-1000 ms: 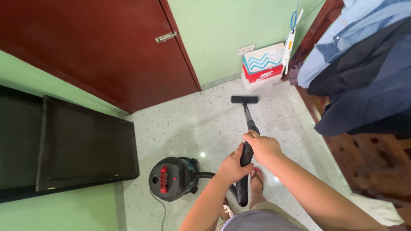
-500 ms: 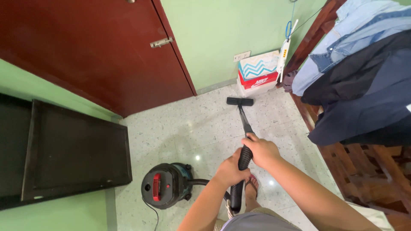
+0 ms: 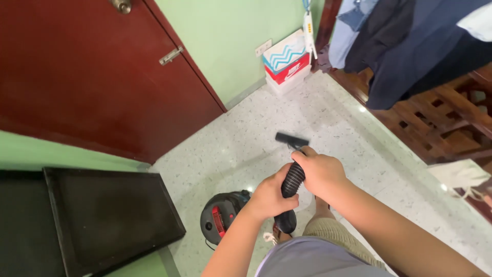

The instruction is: The person vacuums a tiled floor, guiding the nozzle around a curtain, a doorway, and a wooden railing. They hold the hose with both hands, occasionally repositioning the vacuum canister to reach different areas.

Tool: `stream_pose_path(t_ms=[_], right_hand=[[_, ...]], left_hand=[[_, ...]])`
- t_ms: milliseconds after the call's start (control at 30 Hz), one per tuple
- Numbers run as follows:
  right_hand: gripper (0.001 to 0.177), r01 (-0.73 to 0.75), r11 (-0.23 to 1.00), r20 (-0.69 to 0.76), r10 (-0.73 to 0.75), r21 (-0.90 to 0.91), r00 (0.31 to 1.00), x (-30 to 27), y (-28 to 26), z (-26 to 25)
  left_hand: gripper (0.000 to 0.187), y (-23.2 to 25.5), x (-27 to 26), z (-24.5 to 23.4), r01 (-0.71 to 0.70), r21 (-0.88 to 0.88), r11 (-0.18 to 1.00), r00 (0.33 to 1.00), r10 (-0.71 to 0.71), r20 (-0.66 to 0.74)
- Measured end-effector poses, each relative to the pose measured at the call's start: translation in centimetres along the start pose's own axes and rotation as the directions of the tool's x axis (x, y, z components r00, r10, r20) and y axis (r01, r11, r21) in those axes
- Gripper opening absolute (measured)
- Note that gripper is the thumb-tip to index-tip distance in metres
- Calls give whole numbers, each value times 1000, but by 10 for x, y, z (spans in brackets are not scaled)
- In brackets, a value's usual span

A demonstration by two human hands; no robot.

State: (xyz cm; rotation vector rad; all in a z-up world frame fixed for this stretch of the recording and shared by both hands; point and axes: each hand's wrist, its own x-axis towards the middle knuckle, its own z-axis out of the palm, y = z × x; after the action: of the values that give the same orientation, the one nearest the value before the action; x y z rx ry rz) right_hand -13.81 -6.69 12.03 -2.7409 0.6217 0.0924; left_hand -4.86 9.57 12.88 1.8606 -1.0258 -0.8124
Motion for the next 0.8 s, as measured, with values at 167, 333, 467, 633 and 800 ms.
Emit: stream_pose_path(t_ms=[167, 333, 467, 633, 800], right_hand=[[59, -14, 1000, -113, 14, 4, 993, -10, -13, 0], [58, -40, 999, -69, 38, -23, 997, 12, 6, 15], [51, -64, 996, 14, 65, -59, 998, 50, 41, 30], [50, -23, 999, -52, 20, -50, 998, 109, 111, 42], [42, 20, 997, -150, -30, -70, 988, 169, 180, 46]], left_hand=[[80, 0, -7, -8, -14, 14, 1000, 1000, 14, 19], [81, -11, 23, -3, 65, 27, 998, 996, -66, 66], [83, -22, 71, 8, 146, 52, 988, 982, -151, 114], [85, -37, 159, 34, 147, 72, 987, 978, -156, 136], [97, -46, 240, 61, 227, 113, 967, 961, -242, 133]])
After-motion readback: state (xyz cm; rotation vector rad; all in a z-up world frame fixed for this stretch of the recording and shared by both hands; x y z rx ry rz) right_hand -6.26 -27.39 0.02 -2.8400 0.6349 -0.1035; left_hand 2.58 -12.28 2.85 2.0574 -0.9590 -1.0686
